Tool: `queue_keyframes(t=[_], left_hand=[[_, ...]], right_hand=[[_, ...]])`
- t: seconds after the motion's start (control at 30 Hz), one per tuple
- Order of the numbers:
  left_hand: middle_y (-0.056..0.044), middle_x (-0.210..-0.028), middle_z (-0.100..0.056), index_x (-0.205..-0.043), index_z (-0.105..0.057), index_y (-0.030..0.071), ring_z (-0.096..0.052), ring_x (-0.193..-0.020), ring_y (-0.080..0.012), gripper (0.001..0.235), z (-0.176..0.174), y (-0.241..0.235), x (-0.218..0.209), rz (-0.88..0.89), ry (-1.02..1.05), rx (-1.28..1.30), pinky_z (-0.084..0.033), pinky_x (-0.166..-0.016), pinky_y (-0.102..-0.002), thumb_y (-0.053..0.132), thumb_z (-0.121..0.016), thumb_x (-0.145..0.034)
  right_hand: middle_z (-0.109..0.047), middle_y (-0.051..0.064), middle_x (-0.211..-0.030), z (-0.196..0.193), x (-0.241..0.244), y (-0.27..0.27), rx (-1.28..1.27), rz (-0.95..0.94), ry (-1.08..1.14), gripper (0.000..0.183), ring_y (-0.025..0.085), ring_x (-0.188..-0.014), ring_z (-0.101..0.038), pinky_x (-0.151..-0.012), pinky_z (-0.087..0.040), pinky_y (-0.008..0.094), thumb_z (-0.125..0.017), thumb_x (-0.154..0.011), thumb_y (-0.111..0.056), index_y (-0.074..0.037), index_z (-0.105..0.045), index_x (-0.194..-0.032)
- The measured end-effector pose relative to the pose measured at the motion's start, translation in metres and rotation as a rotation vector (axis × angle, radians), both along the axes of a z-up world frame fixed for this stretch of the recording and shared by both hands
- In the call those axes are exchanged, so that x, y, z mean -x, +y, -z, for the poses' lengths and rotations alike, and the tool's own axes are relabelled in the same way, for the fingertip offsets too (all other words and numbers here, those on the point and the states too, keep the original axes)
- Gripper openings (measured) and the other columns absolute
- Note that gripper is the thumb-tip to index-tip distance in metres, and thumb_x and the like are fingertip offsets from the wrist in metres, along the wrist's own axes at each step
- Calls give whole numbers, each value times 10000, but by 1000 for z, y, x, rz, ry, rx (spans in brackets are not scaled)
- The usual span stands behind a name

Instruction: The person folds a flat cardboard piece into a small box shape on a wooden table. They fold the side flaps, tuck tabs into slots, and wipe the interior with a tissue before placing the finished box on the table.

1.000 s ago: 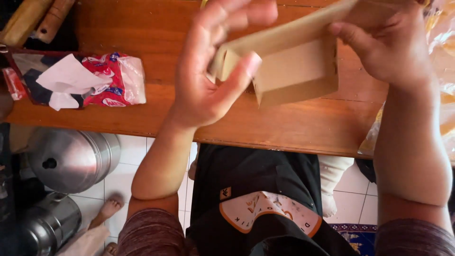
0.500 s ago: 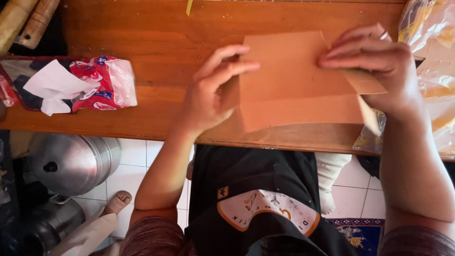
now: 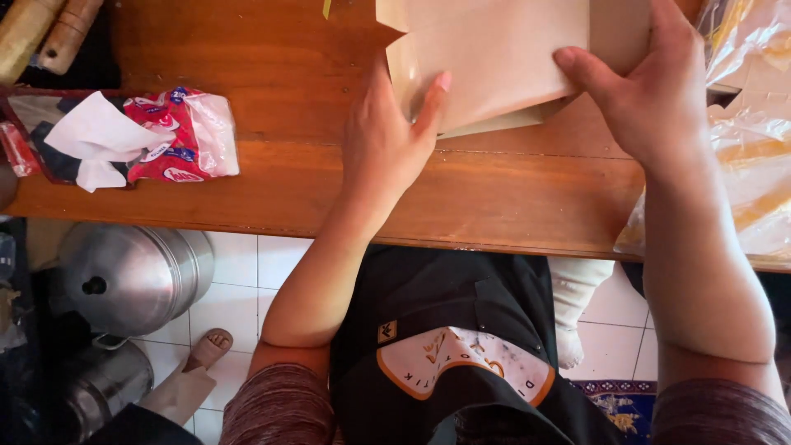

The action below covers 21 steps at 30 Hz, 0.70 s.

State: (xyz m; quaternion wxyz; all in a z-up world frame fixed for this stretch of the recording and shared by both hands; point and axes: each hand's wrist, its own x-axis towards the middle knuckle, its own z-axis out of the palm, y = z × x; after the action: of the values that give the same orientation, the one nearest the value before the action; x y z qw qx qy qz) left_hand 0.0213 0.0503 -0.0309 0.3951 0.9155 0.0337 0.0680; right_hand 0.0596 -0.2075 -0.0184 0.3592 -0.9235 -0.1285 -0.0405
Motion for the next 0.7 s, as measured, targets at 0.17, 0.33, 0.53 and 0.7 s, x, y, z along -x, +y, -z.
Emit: queue_keyframes(t=[0.17,0.33,0.53,0.7], left_hand=[[-81,-1200,-681,-1174,-423,117,-690,-1089,-267,546,-8,2,-7,-56,118,372,-554,-853,-363,517,-589,-842],[-9,-1087,-651,-1171,-540,97,-628,-1016,-122,509,-29,7,-2,104,113,625,-490,-852,-252,518,-534,-886],[-46,-870,-523,-1038,-476,9,-480,-785,-183,225,-6,7,-2,221,-113,263,-413,-744,-308,215,-539,-972],[-54,-630,-400,-704,-463,48,-339,-500,-215,249,26,6,-7,40,-275,37,-318,-494,-374,62,-572,-928]], right_hand=[[-649,145,-1012,7,-7,4,8,11,-52,366,241,-853,-577,-678,-438,381,-844,-1049,-207,33,-604,-1185],[-592,107,-953,-1,-6,13,-420,138,97,213,170,-679,-611,-505,-616,277,-728,-1111,-76,1,-530,-1128],[-523,134,-1052,15,-16,11,-593,141,82,256,207,-730,-571,-519,-591,315,-640,-1159,-68,-77,-386,-1188],[-519,162,-1071,23,-22,24,-605,58,104,227,229,-673,-570,-540,-621,329,-579,-1145,-33,-46,-375,-1243]])
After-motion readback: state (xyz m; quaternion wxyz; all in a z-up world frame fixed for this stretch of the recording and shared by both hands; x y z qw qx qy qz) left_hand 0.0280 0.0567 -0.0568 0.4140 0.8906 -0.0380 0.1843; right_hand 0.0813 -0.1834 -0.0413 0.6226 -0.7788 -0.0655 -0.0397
